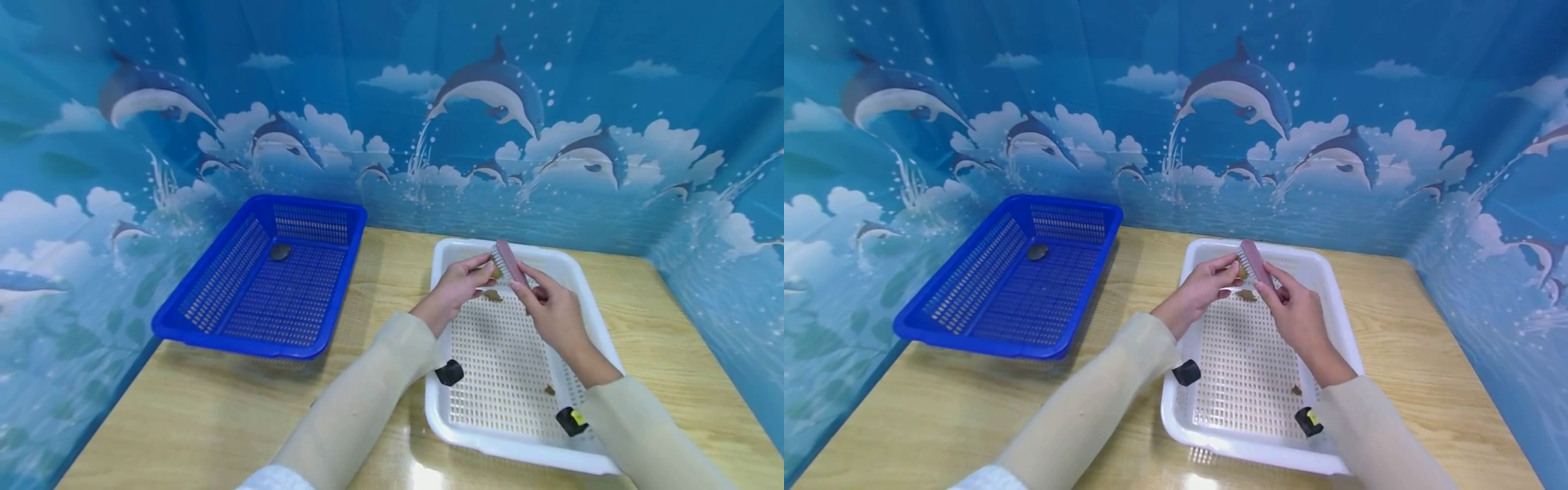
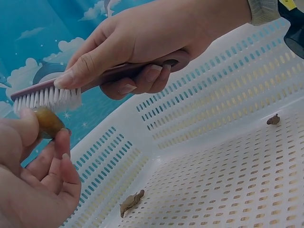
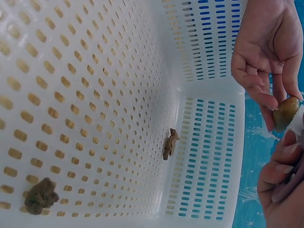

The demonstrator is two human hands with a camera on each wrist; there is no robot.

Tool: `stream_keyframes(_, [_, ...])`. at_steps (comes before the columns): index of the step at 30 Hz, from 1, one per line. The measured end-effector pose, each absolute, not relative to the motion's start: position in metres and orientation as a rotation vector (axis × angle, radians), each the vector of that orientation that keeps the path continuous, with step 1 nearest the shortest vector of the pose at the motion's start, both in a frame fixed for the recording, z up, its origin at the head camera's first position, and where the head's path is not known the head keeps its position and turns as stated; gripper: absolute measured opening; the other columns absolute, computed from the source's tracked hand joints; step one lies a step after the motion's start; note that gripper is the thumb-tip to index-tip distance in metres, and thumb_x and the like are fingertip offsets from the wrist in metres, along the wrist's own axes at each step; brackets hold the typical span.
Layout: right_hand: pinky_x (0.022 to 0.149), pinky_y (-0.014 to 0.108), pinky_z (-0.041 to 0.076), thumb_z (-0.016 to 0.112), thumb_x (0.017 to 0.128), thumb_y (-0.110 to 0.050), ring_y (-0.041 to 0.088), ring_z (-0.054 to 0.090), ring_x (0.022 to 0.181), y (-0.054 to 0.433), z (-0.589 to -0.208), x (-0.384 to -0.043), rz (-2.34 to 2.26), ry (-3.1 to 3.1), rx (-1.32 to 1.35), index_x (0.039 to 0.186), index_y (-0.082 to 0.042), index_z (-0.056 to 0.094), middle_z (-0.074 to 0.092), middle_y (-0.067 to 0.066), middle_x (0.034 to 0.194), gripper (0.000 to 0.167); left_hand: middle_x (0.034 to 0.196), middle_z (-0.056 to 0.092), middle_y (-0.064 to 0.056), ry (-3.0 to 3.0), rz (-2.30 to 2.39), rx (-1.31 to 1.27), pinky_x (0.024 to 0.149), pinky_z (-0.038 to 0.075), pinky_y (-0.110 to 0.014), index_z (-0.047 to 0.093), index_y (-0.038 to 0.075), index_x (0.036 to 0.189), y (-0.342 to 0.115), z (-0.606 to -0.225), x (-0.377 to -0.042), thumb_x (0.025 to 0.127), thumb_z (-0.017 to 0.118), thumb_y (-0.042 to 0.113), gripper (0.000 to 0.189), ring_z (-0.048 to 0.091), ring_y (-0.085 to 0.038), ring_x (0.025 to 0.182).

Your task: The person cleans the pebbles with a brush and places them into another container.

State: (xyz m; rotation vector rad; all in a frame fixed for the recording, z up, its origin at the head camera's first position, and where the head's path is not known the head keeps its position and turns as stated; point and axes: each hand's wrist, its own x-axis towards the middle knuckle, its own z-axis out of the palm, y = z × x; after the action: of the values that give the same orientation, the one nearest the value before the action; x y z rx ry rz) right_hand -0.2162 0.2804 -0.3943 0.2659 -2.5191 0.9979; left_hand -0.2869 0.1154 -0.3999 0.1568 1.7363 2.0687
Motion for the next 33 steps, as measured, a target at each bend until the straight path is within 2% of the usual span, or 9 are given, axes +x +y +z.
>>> stream_keyframes(8, [0.035, 0.023, 0.032, 0.059, 0.099, -0.028, 0.005, 0.037, 0.040, 0.2808, -0.3941, -0.2163, 0.971, -2.548, 0.165, 0.137, -0.005, 0.055, 0.056, 0.007, 0.056, 0.045, 0.121, 0.067, -0.006, 1.731, 2.017, 0.237, 0.096, 0.048, -0.040, 0.052, 0.017, 0.141, 0.1167, -0.4014, -0.2874, 0.101, 0.055, 0.017, 0.040, 0.065, -0.013, 0.095])
stream_keyframes(14, [0.035, 0.024, 0.032, 0.055, 0.101, -0.034, 0.008, 0.038, 0.041, 0.2815, -0.3936, -0.2174, 0.960, -2.578, 0.115, 0.139, -0.007, 0.053, 0.058, 0.010, 0.058, 0.047, 0.123, 0.066, -0.005, 1.749, 1.983, 0.247, 0.077, 0.048, -0.023, 0.052, 0.020, 0.141, 0.1160, -0.3992, -0.2866, 0.101, 0.052, 0.013, 0.041, 0.065, -0.015, 0.098])
stream_keyframes(18, [0.036, 0.026, 0.034, 0.053, 0.101, -0.037, 0.010, 0.040, 0.042, 0.2812, -0.3939, -0.2177, 0.956, -2.602, 0.090, 0.141, -0.008, 0.052, 0.057, 0.005, 0.059, 0.049, 0.118, 0.068, -0.007, 1.736, 1.998, 0.228, 0.069, 0.046, -0.020, 0.052, 0.019, 0.141, 0.1151, -0.3974, -0.2855, 0.102, 0.050, 0.012, 0.040, 0.065, -0.013, 0.094])
stream_keyframes(23, [0.036, 0.026, 0.035, 0.053, 0.101, -0.038, 0.010, 0.042, 0.044, 0.2811, -0.3954, -0.2176, 0.966, -2.612, 0.074, 0.140, -0.008, 0.052, 0.059, 0.006, 0.061, 0.050, 0.109, 0.070, -0.010, 1.700, 2.048, 0.202, 0.069, 0.046, -0.021, 0.054, 0.017, 0.140, 0.1136, -0.3957, -0.2852, 0.102, 0.049, 0.012, 0.039, 0.063, -0.008, 0.086])
stream_keyframes(27, [0.037, 0.025, 0.034, 0.054, 0.100, -0.038, 0.009, 0.042, 0.045, 0.2813, -0.3959, -0.2183, 0.969, -2.614, 0.083, 0.140, -0.007, 0.053, 0.059, 0.010, 0.061, 0.050, 0.107, 0.070, -0.008, 1.685, 2.077, 0.190, 0.078, 0.049, -0.029, 0.054, 0.018, 0.140, 0.1134, -0.3965, -0.2860, 0.102, 0.048, 0.012, 0.038, 0.063, -0.008, 0.087])
stream_keyframes(30, [0.037, 0.025, 0.034, 0.055, 0.100, -0.036, 0.008, 0.041, 0.044, 0.2808, -0.3962, -0.2180, 0.984, -2.611, 0.104, 0.139, -0.007, 0.053, 0.059, 0.009, 0.060, 0.049, 0.109, 0.070, -0.009, 1.674, 2.106, 0.173, 0.080, 0.049, -0.032, 0.053, 0.018, 0.141, 0.1133, -0.3976, -0.2860, 0.103, 0.047, 0.012, 0.039, 0.064, -0.011, 0.089])
stream_keyframes(33, [0.037, 0.025, 0.034, 0.057, 0.100, -0.032, 0.007, 0.041, 0.043, 0.2806, -0.3947, -0.2173, 0.989, -2.610, 0.144, 0.139, -0.005, 0.054, 0.058, 0.008, 0.058, 0.047, 0.115, 0.068, -0.012, 1.627, 2.152, 0.139, 0.076, 0.048, -0.027, 0.051, 0.016, 0.142, 0.1138, -0.3963, -0.2866, 0.103, 0.046, 0.010, 0.039, 0.065, -0.014, 0.094])
